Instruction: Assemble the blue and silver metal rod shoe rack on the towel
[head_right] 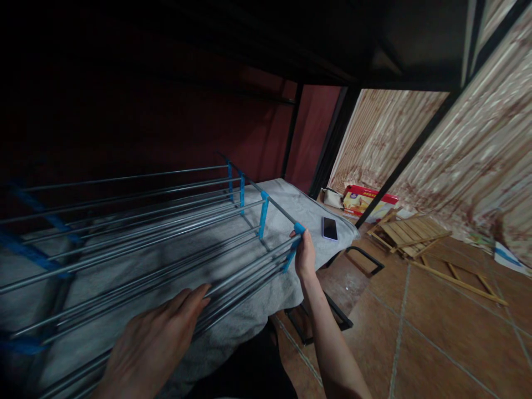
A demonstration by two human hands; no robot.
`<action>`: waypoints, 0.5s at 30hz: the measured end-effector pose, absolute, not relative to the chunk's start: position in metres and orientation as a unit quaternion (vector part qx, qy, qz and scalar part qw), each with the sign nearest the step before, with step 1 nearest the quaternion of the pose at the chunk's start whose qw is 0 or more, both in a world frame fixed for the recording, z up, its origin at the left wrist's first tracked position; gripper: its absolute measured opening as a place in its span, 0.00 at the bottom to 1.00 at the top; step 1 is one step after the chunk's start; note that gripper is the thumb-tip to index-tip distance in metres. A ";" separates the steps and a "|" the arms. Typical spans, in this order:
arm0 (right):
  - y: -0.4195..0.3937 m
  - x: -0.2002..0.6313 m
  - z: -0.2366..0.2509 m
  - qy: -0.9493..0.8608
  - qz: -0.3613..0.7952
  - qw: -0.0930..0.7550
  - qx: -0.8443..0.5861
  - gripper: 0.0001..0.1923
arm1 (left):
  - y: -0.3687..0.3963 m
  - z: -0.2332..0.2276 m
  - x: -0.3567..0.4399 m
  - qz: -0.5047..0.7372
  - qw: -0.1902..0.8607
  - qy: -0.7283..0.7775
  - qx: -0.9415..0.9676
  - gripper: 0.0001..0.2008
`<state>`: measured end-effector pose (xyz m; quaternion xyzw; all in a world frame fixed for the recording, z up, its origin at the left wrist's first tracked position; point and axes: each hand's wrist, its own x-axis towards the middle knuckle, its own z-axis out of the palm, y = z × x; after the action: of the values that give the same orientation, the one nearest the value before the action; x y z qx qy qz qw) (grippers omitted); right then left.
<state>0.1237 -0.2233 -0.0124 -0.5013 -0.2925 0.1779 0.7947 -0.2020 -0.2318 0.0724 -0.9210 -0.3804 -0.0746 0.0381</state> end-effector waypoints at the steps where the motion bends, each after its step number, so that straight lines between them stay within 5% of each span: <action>1: -0.223 0.123 -0.012 -0.292 0.182 0.794 -0.501 0.25 | -0.232 0.074 -0.201 -0.068 0.034 -0.380 -0.922 0.19; 15: -0.227 0.125 -0.011 -0.298 0.213 0.790 -0.491 0.24 | -0.231 0.058 -0.204 -0.180 0.071 -0.348 -0.917 0.15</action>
<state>0.1254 -0.2271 -0.0106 -0.4912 -0.2982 0.2133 0.7901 -0.2042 -0.2307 0.0577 -0.9173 -0.3480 -0.1805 0.0707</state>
